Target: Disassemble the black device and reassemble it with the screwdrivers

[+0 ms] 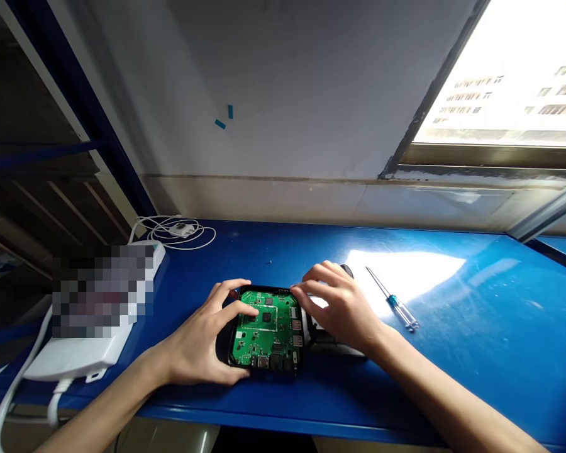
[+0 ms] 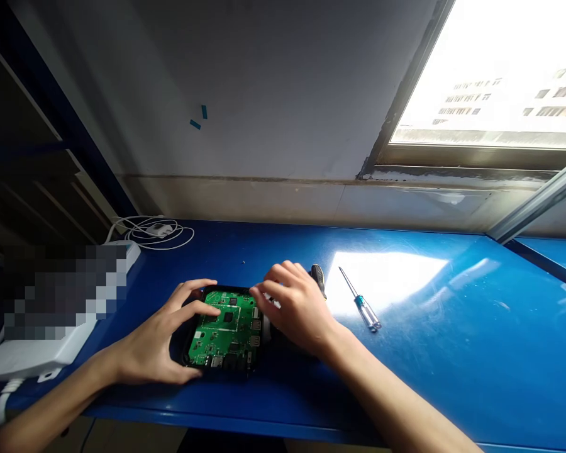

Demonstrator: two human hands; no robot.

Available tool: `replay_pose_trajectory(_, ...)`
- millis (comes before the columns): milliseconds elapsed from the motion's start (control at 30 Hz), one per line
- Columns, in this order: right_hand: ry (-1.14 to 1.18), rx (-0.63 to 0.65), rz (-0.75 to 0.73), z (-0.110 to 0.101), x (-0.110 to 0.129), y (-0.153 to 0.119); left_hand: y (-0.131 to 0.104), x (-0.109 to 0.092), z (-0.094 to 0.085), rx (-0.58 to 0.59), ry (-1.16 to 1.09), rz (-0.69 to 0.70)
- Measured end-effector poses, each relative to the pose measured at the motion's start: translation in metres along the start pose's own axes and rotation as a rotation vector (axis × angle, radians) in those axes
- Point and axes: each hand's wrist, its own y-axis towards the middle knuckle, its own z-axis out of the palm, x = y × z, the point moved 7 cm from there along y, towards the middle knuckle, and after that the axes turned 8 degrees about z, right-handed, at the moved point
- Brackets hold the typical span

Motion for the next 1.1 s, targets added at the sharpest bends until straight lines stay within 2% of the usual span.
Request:
replay_pose_trajectory(100,-0.04,-0.076,0.051,-0.013,-0.022,0.001,-0.001,-0.002,0.001,0.078,0.017,-0.048)
replay_pose_trajectory(300,-0.103,-0.125,0.172,-0.02,-0.055,-0.004,-0.013,0.0,0.003,0.11,0.079,-0.085)
replay_pose_trajectory(500,-0.095,-0.098,0.24,-0.012,-0.063,-0.005,-0.037,0.002,-0.007,-0.032,0.152,-0.126)
replay_pose_trajectory(600,-0.082,-0.091,0.281,-0.009,-0.068,-0.006,-0.045,0.008,-0.013,-0.052,0.166,-0.156)
replay_pose_trajectory(667,-0.077,-0.092,0.309,-0.008,-0.071,-0.006,-0.043,0.009,-0.016,-0.022,0.178,-0.114)
replay_pose_trajectory(800,-0.07,-0.101,0.348,-0.009,-0.076,-0.007,-0.019,-0.007,-0.013,0.097,0.181,-0.034)
replay_pose_trajectory(900,-0.071,-0.125,0.373,-0.01,-0.08,-0.007,0.018,-0.041,-0.006,0.107,0.203,0.031)
replay_pose_trajectory(1000,-0.072,-0.161,0.402,-0.012,-0.085,-0.007,0.063,-0.075,0.016,0.193,0.215,0.079)
replay_pose_trajectory(1100,-0.067,-0.19,0.428,-0.013,-0.091,-0.008,0.102,-0.093,0.044,0.325,0.255,0.106)
